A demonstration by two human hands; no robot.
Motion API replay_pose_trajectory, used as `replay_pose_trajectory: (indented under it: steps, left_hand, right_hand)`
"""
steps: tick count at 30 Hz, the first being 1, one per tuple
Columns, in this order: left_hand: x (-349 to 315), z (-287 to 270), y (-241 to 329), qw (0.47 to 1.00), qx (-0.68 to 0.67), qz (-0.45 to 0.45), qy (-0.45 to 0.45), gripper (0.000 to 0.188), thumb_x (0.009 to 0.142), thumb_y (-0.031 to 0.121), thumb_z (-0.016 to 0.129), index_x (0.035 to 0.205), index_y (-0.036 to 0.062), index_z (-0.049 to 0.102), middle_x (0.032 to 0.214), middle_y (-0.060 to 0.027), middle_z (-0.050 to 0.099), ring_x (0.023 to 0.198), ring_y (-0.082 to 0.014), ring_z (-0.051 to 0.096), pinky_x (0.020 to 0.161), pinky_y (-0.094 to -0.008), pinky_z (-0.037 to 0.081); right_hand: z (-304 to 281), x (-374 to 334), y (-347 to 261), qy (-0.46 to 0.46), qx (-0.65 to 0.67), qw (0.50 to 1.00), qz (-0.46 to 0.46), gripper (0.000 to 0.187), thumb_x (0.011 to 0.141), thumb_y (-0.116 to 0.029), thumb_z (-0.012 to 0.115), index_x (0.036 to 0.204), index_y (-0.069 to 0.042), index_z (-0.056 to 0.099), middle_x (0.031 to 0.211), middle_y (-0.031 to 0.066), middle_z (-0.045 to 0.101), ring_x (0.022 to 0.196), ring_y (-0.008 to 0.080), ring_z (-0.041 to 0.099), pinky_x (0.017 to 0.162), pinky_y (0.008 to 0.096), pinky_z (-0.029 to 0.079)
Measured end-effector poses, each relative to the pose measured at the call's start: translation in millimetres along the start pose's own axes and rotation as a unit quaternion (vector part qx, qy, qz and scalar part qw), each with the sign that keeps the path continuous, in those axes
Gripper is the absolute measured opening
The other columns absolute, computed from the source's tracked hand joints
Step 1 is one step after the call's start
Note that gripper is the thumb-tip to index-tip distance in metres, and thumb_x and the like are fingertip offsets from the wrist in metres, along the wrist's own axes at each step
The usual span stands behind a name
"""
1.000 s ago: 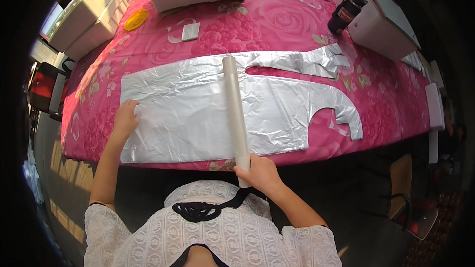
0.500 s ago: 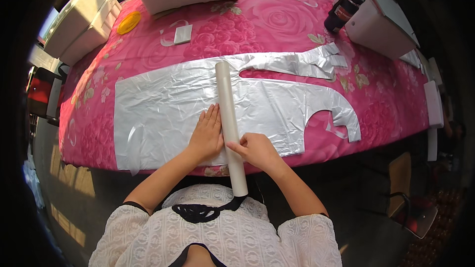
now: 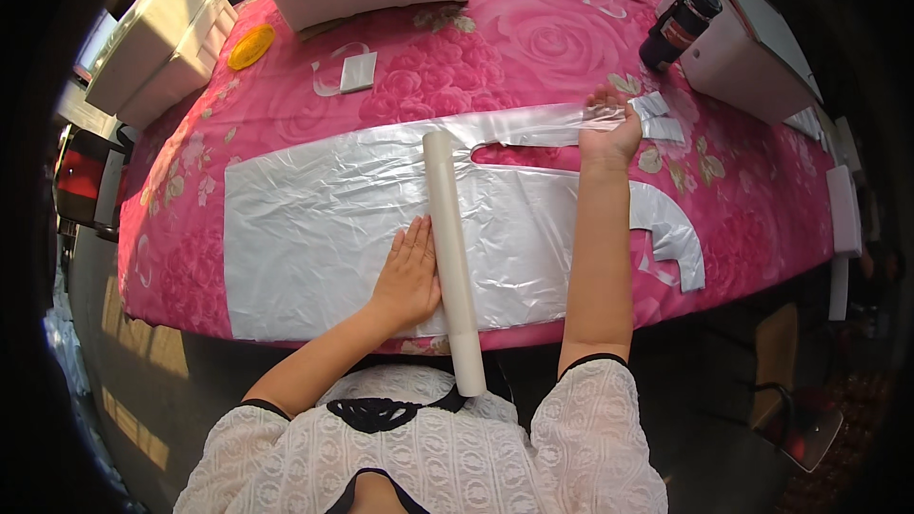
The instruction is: The person unrolls a roll of clear plastic film onto a pink floral tablecloth. They repeatedly tear off strips of the film by hand and place them on the table. The person handles the roll and the torn pieces throughout the clip.
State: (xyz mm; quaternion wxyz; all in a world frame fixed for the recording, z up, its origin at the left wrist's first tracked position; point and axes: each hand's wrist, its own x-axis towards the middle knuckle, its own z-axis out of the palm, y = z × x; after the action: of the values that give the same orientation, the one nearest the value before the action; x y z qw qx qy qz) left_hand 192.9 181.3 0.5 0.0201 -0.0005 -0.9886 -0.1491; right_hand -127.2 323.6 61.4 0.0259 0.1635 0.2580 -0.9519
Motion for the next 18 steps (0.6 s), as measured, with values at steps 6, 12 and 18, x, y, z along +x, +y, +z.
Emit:
replay_pose_trajectory:
  steps: [6,12,18]
  left_hand:
    - [0,-1,-3,0.993,-0.11,-0.005,0.036,0.068,0.08,0.015,0.047,0.138,-0.008,0.018,0.146,-0.0244,0.015,0.137,-0.0353,0.011,0.111,-0.0436,0.011]
    - [-8,-31,-44,0.811,-0.523,-0.129,0.228,0.06,0.083,0.011,0.059,0.132,-0.0015,0.027,0.129,-0.0168,0.041,0.118,-0.0276,0.044,0.099,-0.0378,0.035]
    - [-31,-38,-77,0.451,-0.764,-0.266,0.377,0.049,0.088,0.019,0.057,0.129,0.0044,0.033,0.116,-0.008,0.051,0.099,-0.0156,0.052,0.088,-0.0289,0.043]
  right_hand:
    - [80,-115,39,-0.379,-0.287,0.867,-0.148,0.049,0.091,-0.025,0.051,0.133,-0.002,0.037,0.128,0.013,0.049,0.115,0.0203,0.048,0.095,0.03,0.036]
    - [23,-228,151,-0.663,-0.632,0.392,-0.087,0.087,0.08,-0.067,0.044,0.138,-0.003,0.03,0.139,0.0298,0.026,0.131,0.0456,0.02,0.107,0.0467,0.017]
    - [30,-223,130,-0.727,-0.613,0.303,0.064,0.079,0.08,-0.056,0.054,0.132,0.0,0.039,0.138,0.0271,0.031,0.127,0.0385,0.033,0.103,0.0404,0.029]
